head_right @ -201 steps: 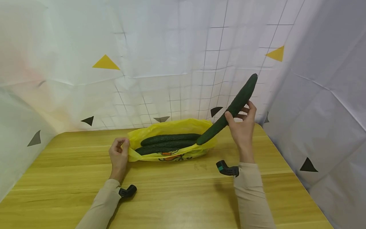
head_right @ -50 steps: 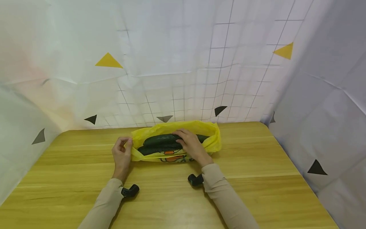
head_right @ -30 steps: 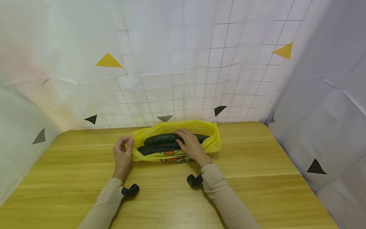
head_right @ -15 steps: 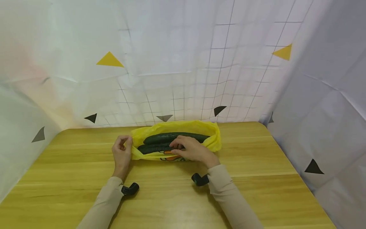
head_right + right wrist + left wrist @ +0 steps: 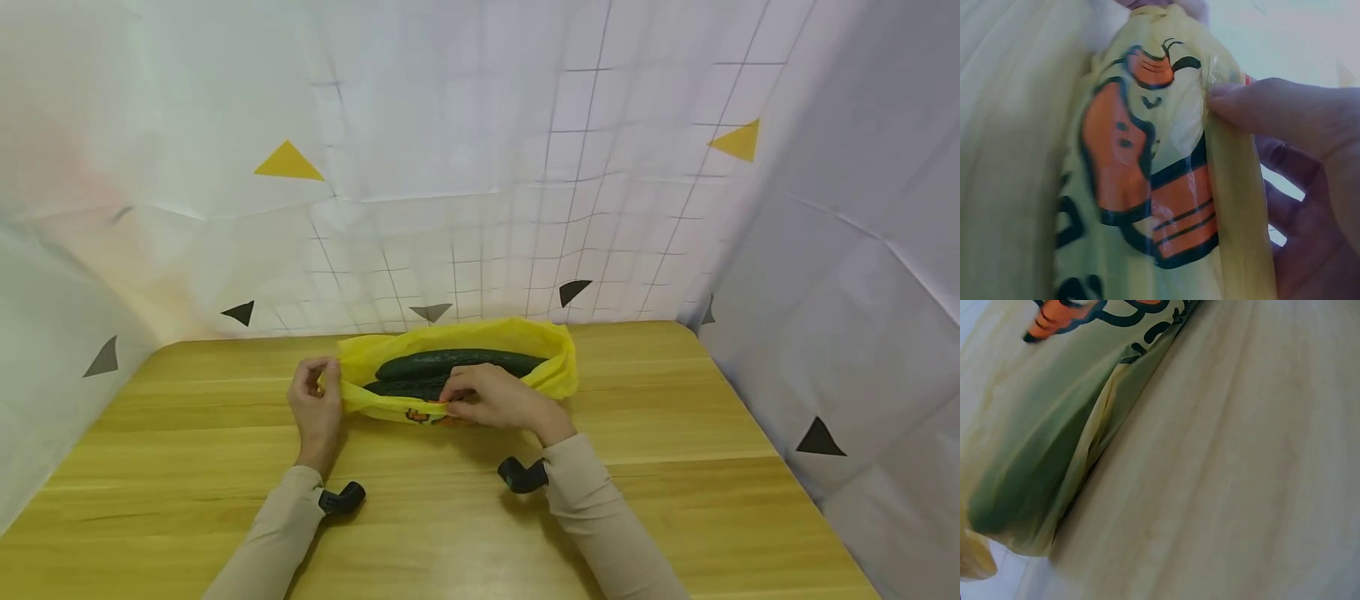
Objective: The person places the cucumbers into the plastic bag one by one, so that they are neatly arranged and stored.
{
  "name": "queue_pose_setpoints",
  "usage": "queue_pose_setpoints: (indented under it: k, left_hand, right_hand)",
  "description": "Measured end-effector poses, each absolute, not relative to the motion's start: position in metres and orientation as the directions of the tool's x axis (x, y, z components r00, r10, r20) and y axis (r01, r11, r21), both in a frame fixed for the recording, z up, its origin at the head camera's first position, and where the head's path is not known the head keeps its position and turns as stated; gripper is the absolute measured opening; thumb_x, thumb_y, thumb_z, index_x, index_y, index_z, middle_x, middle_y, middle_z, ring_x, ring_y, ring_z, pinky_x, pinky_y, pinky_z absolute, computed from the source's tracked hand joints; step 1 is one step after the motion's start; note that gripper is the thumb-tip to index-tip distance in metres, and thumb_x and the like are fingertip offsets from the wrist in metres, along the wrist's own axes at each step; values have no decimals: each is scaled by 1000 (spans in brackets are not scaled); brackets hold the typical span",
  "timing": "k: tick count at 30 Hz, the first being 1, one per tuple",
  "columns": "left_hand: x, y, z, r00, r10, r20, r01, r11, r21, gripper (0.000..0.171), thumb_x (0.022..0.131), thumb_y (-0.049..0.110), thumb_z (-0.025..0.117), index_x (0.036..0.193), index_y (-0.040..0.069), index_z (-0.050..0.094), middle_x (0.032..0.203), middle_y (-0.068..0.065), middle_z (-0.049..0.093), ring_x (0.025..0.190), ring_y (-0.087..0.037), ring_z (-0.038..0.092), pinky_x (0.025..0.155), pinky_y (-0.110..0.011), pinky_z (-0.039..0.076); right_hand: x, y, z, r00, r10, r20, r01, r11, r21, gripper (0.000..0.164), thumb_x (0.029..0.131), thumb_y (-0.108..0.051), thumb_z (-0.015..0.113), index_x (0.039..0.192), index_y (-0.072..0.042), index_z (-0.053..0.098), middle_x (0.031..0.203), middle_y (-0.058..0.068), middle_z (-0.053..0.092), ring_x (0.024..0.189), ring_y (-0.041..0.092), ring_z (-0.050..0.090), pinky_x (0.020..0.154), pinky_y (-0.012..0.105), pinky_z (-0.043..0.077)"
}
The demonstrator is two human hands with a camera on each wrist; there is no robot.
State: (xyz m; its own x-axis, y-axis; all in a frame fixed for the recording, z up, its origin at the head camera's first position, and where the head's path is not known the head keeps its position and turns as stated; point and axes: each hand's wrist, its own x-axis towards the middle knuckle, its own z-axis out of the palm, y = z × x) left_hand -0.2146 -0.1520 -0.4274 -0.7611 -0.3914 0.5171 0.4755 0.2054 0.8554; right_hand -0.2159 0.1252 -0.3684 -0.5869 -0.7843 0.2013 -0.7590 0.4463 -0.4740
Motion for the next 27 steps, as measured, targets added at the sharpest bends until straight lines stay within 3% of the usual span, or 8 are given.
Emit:
queue_pose_setpoints:
  k: [4,8,15,21,27]
  left_hand:
    - [-215,-152,-427,-763,-395,512,470,204,859,19,94,14,58,99,-4,61,99,-14,64,104,-17,62,69,-20,43]
    - [-215,-154,-428,-777,-390,495,449,209,869,18,94,14,58,99,-3,61,99,-10,65,102,-9,61,73,-21,44]
    - [-219,-157,-432,-761,-332,558,517,209,830,20,94,11,57,101,-9,59,97,-20,63,93,-2,59,68,-14,42]
    - [-221,-158,-434,-770,-327,548,528,156,835,21,94,8,57,103,-11,57,98,-19,61,94,-2,58,84,-13,44]
    - [-220,-159,-435,-786,-321,528,508,151,848,21,94,9,56,105,-10,57,99,-18,60,94,-4,56,88,-15,42]
  right_hand:
    - [-212,125,-361,-606,-773,188,-737,456,-499,10,93,-21,61,100,-21,69,94,-11,60,78,2,55,72,22,49]
    - [-210,123,-359,-629,-766,135,-714,501,-489,12,94,-23,60,102,-21,68,97,-12,60,82,2,56,75,22,49]
    - [-212,126,-360,-672,-731,120,-678,542,-496,19,95,-28,58,111,-23,65,105,-14,62,93,3,58,81,25,49]
    - [-213,136,-357,-715,-663,221,-663,544,-514,24,96,-27,56,119,-22,60,103,-10,64,91,4,60,80,26,51]
    - [-212,154,-351,-735,-572,363,-673,551,-494,27,96,-21,56,122,-19,58,113,0,64,101,11,61,86,34,51]
